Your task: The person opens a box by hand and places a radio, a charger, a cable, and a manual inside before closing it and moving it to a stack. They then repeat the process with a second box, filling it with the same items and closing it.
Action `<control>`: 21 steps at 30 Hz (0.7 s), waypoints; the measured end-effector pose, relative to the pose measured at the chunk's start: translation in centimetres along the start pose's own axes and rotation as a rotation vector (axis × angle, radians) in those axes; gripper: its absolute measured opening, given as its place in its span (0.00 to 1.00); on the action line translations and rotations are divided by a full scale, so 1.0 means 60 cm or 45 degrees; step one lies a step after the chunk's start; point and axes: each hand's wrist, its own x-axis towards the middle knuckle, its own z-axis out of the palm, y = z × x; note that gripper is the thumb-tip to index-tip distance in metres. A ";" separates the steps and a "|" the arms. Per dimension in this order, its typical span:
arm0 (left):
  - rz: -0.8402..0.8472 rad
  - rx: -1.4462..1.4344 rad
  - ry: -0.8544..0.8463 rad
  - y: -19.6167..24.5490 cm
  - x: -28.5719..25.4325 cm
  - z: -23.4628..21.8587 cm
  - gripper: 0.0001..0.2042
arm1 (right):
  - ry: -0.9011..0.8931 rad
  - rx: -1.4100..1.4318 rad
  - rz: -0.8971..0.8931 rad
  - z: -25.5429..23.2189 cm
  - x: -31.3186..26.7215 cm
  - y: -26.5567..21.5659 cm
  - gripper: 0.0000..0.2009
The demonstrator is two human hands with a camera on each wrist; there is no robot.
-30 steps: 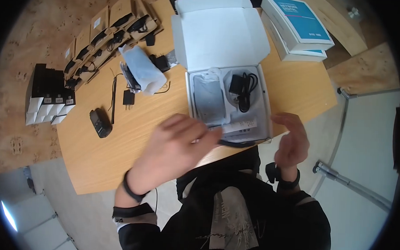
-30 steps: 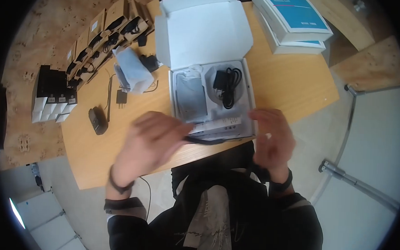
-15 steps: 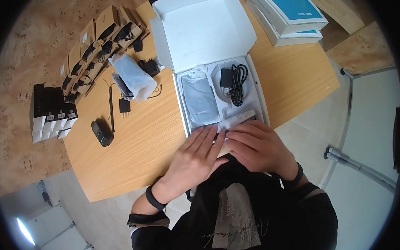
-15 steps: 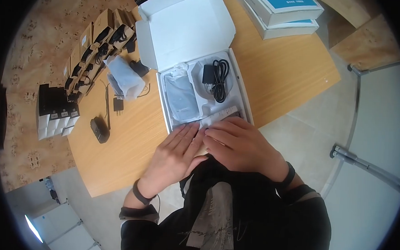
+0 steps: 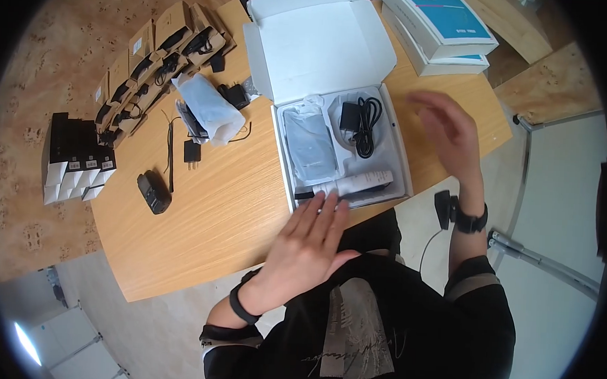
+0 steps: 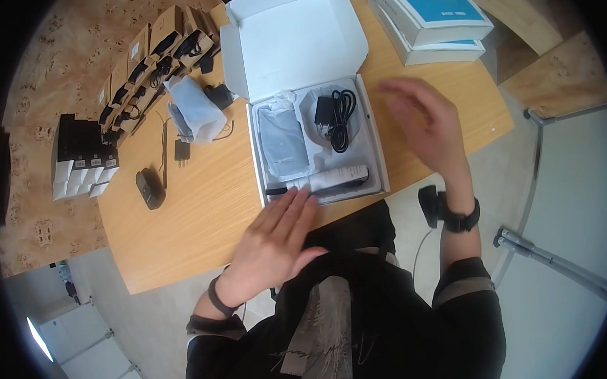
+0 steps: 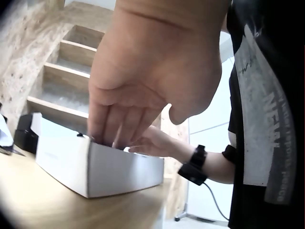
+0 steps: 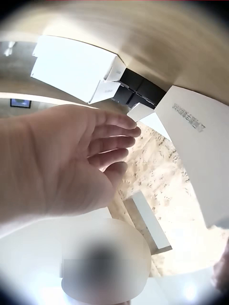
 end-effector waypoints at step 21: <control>-0.335 -0.379 0.271 -0.001 -0.047 -0.057 0.17 | -0.066 0.542 0.192 0.047 0.115 0.018 0.23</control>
